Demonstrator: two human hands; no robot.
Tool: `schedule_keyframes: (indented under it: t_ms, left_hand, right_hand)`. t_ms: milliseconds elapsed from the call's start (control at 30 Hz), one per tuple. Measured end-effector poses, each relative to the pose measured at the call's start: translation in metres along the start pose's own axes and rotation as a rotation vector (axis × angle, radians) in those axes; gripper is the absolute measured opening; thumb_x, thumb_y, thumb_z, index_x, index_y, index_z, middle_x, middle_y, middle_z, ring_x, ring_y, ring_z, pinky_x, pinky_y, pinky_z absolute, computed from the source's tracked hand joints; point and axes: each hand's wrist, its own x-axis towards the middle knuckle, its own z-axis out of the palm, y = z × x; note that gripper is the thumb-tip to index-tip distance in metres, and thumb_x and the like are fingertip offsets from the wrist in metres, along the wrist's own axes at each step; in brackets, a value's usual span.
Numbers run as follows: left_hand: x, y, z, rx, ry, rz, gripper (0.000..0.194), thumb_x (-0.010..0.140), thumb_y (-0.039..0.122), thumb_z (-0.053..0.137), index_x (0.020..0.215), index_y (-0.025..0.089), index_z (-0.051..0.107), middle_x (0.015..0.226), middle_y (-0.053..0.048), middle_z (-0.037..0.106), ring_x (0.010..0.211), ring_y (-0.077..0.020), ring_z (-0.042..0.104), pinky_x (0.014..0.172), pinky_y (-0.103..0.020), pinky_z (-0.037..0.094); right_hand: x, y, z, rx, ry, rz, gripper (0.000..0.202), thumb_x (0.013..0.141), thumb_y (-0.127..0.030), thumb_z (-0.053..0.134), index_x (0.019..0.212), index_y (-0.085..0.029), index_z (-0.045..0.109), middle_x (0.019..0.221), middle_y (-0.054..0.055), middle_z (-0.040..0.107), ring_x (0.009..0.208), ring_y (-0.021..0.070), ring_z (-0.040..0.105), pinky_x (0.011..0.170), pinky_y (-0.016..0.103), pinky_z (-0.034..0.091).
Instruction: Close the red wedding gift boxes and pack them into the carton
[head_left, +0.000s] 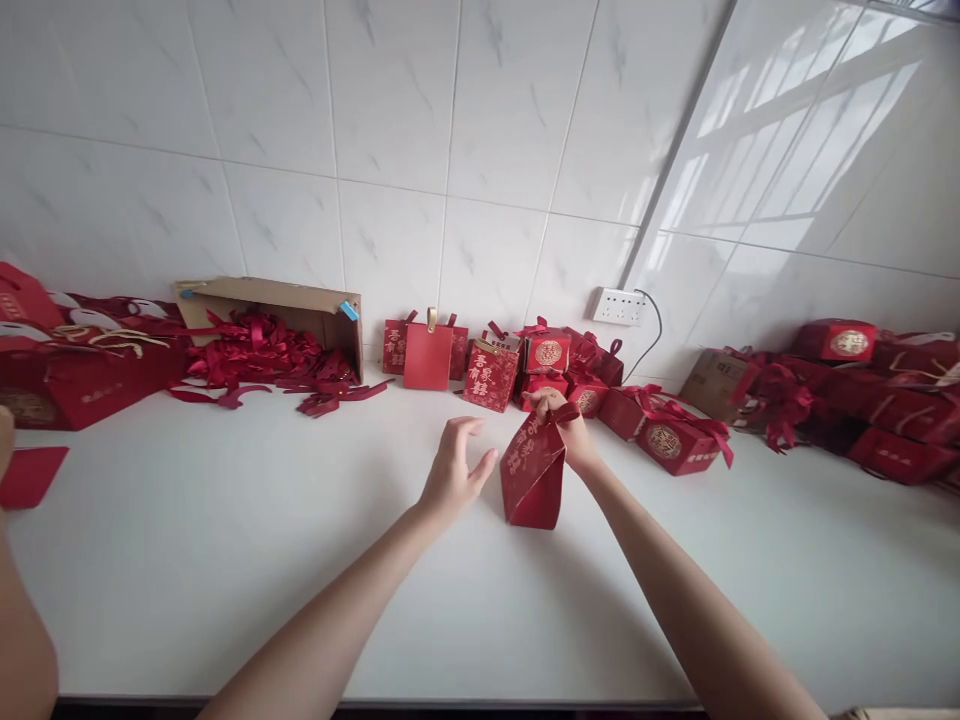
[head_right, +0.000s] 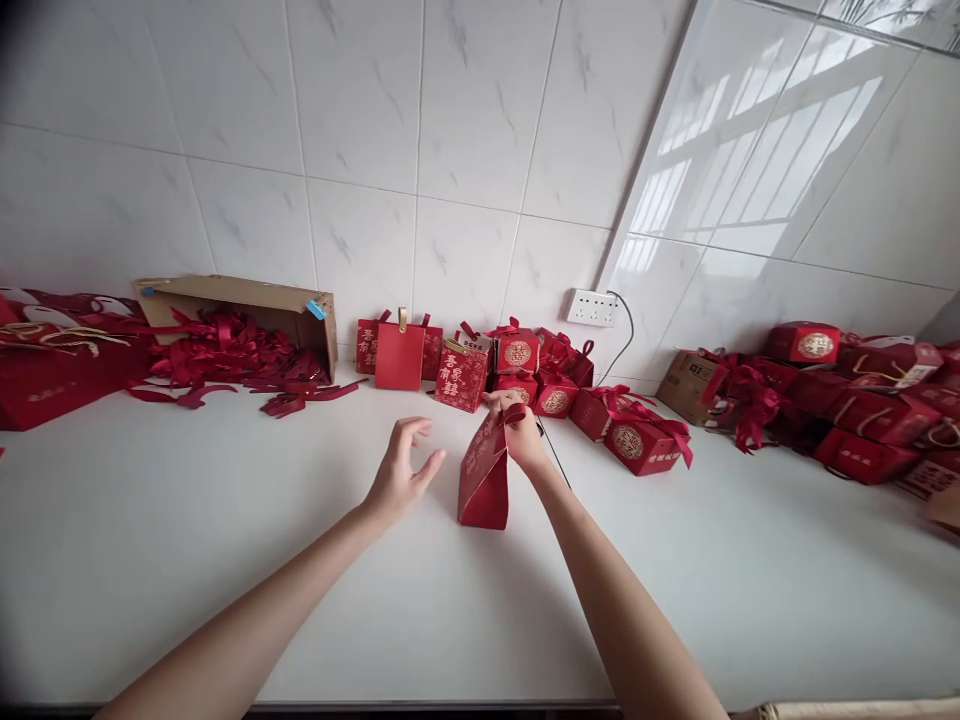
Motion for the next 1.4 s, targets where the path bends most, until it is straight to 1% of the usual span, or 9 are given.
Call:
schedule_keyframes:
  t_ms: [133, 233, 333, 467, 633, 800, 1067, 1300, 1400]
  left_hand:
    - [0.001, 0.008, 0.005, -0.283, -0.352, -0.282, 0.083, 0.062, 0.051, 0.076, 0.129, 0.019, 0.039, 0.133, -0.016, 0.049, 0.122, -0.0299, 0.048, 0.095, -0.042, 0.044]
    - [0.004, 0.019, 0.003, -0.532, -0.543, -0.426, 0.078, 0.051, 0.053, 0.082, 0.113, 0.016, 0.055, 0.11, -0.012, 0.064, 0.1, -0.0281, 0.061, 0.081, -0.036, 0.05]
    - [0.013, 0.019, -0.005, -0.531, -0.27, -0.604, 0.054, 0.05, 0.054, 0.082, 0.077, 0.012, 0.063, 0.068, -0.003, 0.064, 0.064, -0.018, 0.061, 0.059, -0.027, 0.049]
    - [0.035, 0.002, -0.023, -0.494, 0.502, -0.654, 0.045, 0.07, 0.057, 0.067, 0.079, 0.014, 0.06, 0.069, -0.001, 0.062, 0.063, -0.0122, 0.059, 0.057, -0.022, 0.049]
    - [0.051, -0.013, -0.05, -0.613, 1.035, -0.719, 0.032, 0.082, 0.044, 0.058, 0.094, 0.014, 0.06, 0.108, -0.009, 0.065, 0.087, -0.017, 0.065, 0.077, -0.032, 0.057]
    - [0.048, -0.015, -0.056, -0.613, 1.124, -0.847, 0.034, 0.082, 0.043, 0.058, 0.096, 0.011, 0.059, 0.113, -0.012, 0.063, 0.097, -0.0207, 0.065, 0.083, -0.036, 0.058]
    - [0.048, -0.018, -0.056, -0.642, 1.103, -0.863, 0.04, 0.082, 0.047, 0.055, 0.103, 0.014, 0.061, 0.115, -0.011, 0.063, 0.1, -0.0222, 0.065, 0.078, -0.033, 0.058]
    - [0.045, -0.02, -0.05, -0.675, 1.034, -0.831, 0.04, 0.085, 0.047, 0.049, 0.104, 0.014, 0.061, 0.114, -0.012, 0.063, 0.097, -0.0198, 0.065, 0.081, -0.031, 0.055]
    - [0.039, -0.014, -0.043, -0.533, 0.89, -0.698, 0.036, 0.08, 0.046, 0.055, 0.096, 0.014, 0.062, 0.098, -0.008, 0.067, 0.085, -0.0176, 0.065, 0.074, -0.028, 0.053]
  right_hand:
    - [-0.02, -0.028, 0.006, 0.215, -0.225, -0.081, 0.021, 0.077, -0.038, 0.057, 0.068, -0.02, 0.058, 0.097, 0.008, 0.065, 0.099, 0.0225, 0.062, 0.085, 0.036, 0.05]
    - [-0.03, -0.033, 0.017, 0.392, -0.246, -0.084, 0.04, 0.076, -0.043, 0.062, 0.108, -0.02, 0.059, 0.113, 0.011, 0.062, 0.108, 0.0245, 0.059, 0.09, 0.04, 0.05]
    - [-0.031, -0.013, 0.016, 0.37, -0.074, 0.053, 0.058, 0.079, -0.049, 0.059, 0.128, -0.02, 0.046, 0.122, 0.014, 0.059, 0.111, 0.0254, 0.058, 0.091, 0.045, 0.049]
    - [-0.037, 0.011, 0.009, 0.044, 0.01, 0.226, 0.048, 0.089, -0.046, 0.045, 0.127, -0.017, 0.05, 0.131, 0.016, 0.054, 0.121, 0.0266, 0.053, 0.103, 0.049, 0.039]
    - [-0.083, -0.037, 0.05, -0.124, -0.697, -0.051, 0.058, 0.09, -0.041, 0.046, 0.141, -0.014, 0.037, 0.149, 0.014, 0.032, 0.141, 0.0256, 0.025, 0.116, 0.048, 0.021]
    - [-0.108, -0.067, 0.083, -0.101, -1.002, -0.42, 0.057, 0.092, -0.04, 0.047, 0.143, -0.018, 0.034, 0.151, 0.009, 0.028, 0.142, 0.0177, 0.023, 0.118, 0.045, 0.002]
    - [-0.053, 0.001, 0.058, -0.496, -0.578, 0.128, 0.052, 0.094, -0.025, 0.035, 0.134, 0.007, 0.038, 0.144, 0.033, 0.028, 0.138, 0.0407, 0.024, 0.108, 0.067, 0.015]
    - [-0.089, -0.054, 0.105, -0.227, -0.873, -0.315, 0.05, 0.091, -0.037, 0.046, 0.136, -0.016, 0.043, 0.148, 0.013, 0.035, 0.138, 0.0224, 0.033, 0.116, 0.048, 0.019]
    - [-0.077, -0.038, 0.095, -0.25, -0.692, -0.151, 0.03, 0.086, -0.027, 0.052, 0.112, -0.017, 0.062, 0.128, 0.011, 0.058, 0.119, 0.0205, 0.055, 0.105, 0.034, 0.04]
